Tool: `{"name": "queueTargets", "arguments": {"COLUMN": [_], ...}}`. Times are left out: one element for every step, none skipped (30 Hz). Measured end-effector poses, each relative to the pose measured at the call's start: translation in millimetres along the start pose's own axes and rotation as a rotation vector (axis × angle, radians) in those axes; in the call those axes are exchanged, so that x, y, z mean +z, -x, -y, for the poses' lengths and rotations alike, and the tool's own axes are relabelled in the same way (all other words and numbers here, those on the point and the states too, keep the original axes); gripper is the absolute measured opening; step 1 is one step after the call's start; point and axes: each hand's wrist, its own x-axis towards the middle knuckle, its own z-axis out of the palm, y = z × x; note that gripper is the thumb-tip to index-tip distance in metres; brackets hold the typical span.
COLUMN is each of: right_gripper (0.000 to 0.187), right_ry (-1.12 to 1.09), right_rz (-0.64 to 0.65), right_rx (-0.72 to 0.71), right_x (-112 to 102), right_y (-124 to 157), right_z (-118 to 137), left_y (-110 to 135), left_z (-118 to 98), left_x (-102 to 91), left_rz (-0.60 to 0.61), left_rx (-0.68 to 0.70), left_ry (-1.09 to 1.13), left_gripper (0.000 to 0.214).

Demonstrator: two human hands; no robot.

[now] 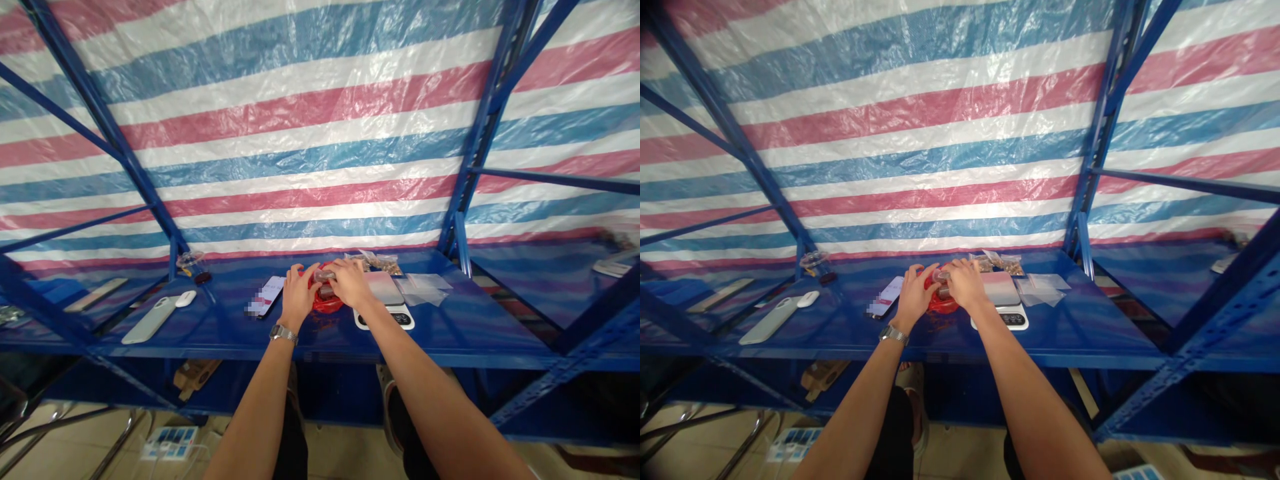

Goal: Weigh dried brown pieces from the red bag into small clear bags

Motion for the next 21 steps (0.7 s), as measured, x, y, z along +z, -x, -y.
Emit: {"name": "queueTargets", "arguments": {"right_gripper": [0.032,0.032,0.032,0.034,0.036,0.039,0.042,0.044,0.045,0.046,0.047,0.048,0.049,0.048,0.047,0.046,0.045,0.045,0.046,0.047,0.048], "right_ry": [-0.001,0.0,0.003,0.008,0.013,0.017,0.017,0.01,-0.003,-0.02,-0.039,-0.057,-0.073,-0.086,-0.097,-0.108,-0.116,-0.122,-0.125,-0.127,-0.126], "right_rz": [0.005,0.007,0.004,-0.006,-0.024,-0.045,-0.065,-0.08,-0.087,-0.087,-0.081,-0.075,-0.069,-0.065,-0.065,-0.066,-0.069,-0.072,-0.078,-0.083,-0.088], "right_rx": [-0.006,-0.01,-0.01,-0.002,0.014,0.038,0.063,0.082,0.089,0.081,0.064,0.044,0.028,0.021,0.024,0.032,0.038,0.038,0.03,0.017,0.003], "right_x": [-0.7,-1.0,-0.9,-0.4,0.4,1.5,2.6,3.8,5.0,6.1,7.1,7.9,8.6,9.2,9.5,9.6,9.4,9.0,8.3,7.4,6.5], "right_y": [-0.1,-0.2,-0.3,-0.4,-0.6,-0.9,-1.2,-1.5,-1.9,-2.1,-2.3,-2.5,-2.6,-2.6,-2.6,-2.7,-2.7,-2.8,-2.8,-2.7,-2.6], "right_z": [0.9,1.6,1.9,2.0,1.7,1.3,0.7,0.0,-0.8,-1.6,-2.4,-3.3,-4.2,-5.1,-5.8,-6.4,-6.6,-6.6,-6.4,-6.1,-5.8], "left_y": [-0.9,-1.7,-2.3,-2.6,-2.8,-2.6,-2.3,-1.9,-1.5,-1.2,-1.1,-1.2,-1.5,-2.0,-2.6,-3.4,-4.1,-4.7,-5.3,-5.9,-6.4], "left_z": [-0.8,-1.7,-2.6,-3.5,-4.3,-5.0,-5.8,-6.4,-7.1,-7.6,-7.9,-8.2,-8.3,-8.2,-8.2,-8.2,-8.3,-8.6,-9.2,-9.8,-10.6], "left_x": [-0.6,-1.0,-1.1,-0.9,-0.5,0.2,1.0,1.9,2.8,3.5,4.1,4.5,4.8,4.9,4.9,4.8,4.9,5.0,5.2,5.5,5.9], "left_rz": [-0.001,0.0,-0.001,-0.006,-0.011,-0.016,-0.019,-0.02,-0.015,-0.004,0.01,0.025,0.039,0.05,0.054,0.052,0.047,0.038,0.028,0.019,0.014], "left_rx": [0.004,0.007,0.007,0.004,-0.002,-0.01,-0.019,-0.025,-0.028,-0.026,-0.022,-0.017,-0.013,-0.009,-0.005,-0.001,0.003,0.004,0.002,-0.003,-0.006], "left_ry": [-0.007,-0.016,-0.026,-0.032,-0.034,-0.031,-0.027,-0.024,-0.023,-0.026,-0.032,-0.038,-0.042,-0.042,-0.04,-0.035,-0.03,-0.025,-0.022,-0.02,-0.018], "left_gripper": [0.042,0.037,0.033,0.032,0.033,0.034,0.036,0.038,0.04,0.042,0.044,0.045,0.045,0.043,0.04,0.037,0.035,0.035,0.035,0.037,0.038]}}
